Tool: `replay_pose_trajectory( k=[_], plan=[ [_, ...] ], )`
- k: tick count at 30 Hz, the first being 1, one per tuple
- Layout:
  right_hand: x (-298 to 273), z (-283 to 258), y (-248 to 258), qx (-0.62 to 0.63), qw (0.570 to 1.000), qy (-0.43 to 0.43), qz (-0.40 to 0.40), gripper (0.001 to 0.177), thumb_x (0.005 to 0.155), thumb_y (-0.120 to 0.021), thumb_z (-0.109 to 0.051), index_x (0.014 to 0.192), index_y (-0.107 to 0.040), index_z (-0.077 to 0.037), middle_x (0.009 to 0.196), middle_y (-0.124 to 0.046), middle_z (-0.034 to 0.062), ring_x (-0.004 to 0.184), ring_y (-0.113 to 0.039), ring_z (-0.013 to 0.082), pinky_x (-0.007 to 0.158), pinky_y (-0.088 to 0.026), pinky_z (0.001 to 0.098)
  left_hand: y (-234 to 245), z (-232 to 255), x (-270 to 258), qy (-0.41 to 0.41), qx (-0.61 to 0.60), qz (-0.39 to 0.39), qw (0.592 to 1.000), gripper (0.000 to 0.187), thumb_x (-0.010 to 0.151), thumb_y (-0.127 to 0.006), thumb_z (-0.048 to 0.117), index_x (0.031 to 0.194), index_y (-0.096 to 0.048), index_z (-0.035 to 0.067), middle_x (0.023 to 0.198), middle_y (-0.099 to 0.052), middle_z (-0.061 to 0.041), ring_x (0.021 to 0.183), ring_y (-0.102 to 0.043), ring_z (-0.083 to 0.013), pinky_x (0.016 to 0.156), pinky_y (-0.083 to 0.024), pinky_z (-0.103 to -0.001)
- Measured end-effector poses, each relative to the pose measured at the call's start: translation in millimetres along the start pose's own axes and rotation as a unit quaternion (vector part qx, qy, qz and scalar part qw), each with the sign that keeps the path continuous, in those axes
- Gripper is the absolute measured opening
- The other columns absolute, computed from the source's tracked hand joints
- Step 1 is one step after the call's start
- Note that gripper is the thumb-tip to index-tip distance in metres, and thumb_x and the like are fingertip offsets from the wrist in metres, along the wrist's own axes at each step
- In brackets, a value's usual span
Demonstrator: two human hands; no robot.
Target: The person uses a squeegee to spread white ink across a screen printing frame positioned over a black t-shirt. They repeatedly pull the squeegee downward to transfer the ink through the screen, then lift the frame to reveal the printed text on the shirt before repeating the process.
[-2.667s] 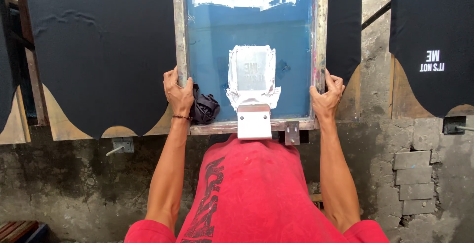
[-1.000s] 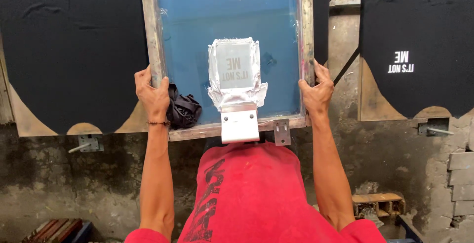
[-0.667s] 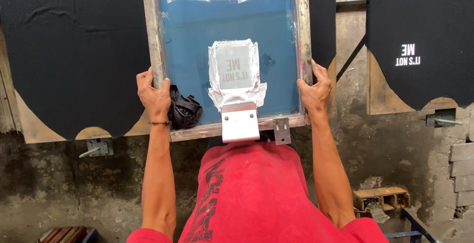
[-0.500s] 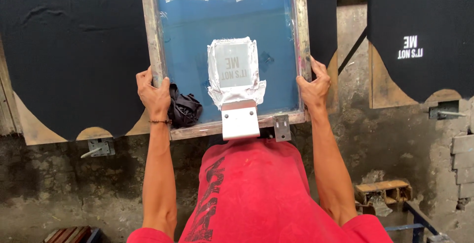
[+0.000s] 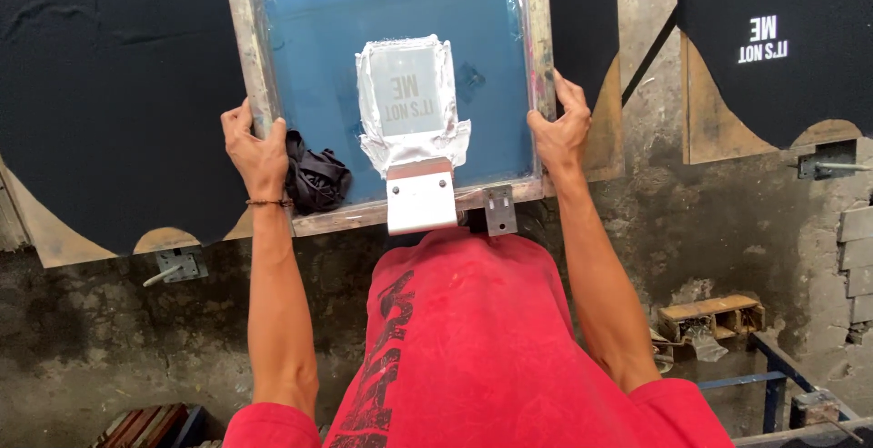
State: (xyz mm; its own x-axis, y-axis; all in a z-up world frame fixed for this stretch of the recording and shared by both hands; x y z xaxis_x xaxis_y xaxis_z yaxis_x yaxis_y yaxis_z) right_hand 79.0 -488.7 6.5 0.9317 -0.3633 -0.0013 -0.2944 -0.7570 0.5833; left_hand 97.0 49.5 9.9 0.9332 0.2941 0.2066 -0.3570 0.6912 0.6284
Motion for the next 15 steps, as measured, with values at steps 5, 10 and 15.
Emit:
replay_pose_trajectory(
  k=[5,10,15],
  plan=[
    [-10,-17,1,0.012,1.0,-0.001,0.001,0.07,0.07,-0.075,-0.011,0.14,-0.066,-0.015,0.128,-0.068,0.0116,0.12,-0.065,0.0377,0.103,-0.049,0.0472,1,-6,0,0.007,-0.005,-0.015,1.0,0.057,0.085,-0.076,0.009,0.14,-0.066,-0.002,0.109,-0.057,-0.015,0.099,-0.064,-0.0326,0.086,-0.05,-0.044],
    [-11,-11,-3,0.015,1.0,0.006,-0.002,0.071,0.071,-0.075,-0.01,0.141,-0.065,-0.014,0.128,-0.067,0.0128,0.12,-0.064,0.0388,0.103,-0.048,0.0476,-2,-9,0,0.008,-0.017,-0.016,1.0,0.057,0.087,-0.075,0.006,0.142,-0.064,-0.004,0.111,-0.056,-0.017,0.1,-0.063,-0.0341,0.087,-0.049,-0.045],
    [-9,8,-10,-0.034,0.999,0.025,-0.005,0.073,0.07,-0.079,-0.011,0.142,-0.065,-0.012,0.127,-0.066,0.0121,0.117,-0.062,0.0397,0.105,-0.045,0.0499,-6,-14,-3,0.002,-0.008,-0.024,1.0,0.059,0.085,-0.076,0.006,0.141,-0.062,-0.007,0.112,-0.056,-0.02,0.103,-0.063,-0.0384,0.088,-0.049,-0.047]
  ],
)
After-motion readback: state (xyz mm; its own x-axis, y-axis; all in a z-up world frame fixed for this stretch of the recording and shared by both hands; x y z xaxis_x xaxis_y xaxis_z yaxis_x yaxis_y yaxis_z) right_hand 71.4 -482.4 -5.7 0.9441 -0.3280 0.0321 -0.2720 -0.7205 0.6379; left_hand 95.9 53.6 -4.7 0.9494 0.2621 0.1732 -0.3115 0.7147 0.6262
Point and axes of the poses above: each hand's wrist, its own x-axis towards the middle knuckle, its own y-axis out of the back of the hand, z = x × y, the point moved 9 cm from there along x, towards the middle knuckle
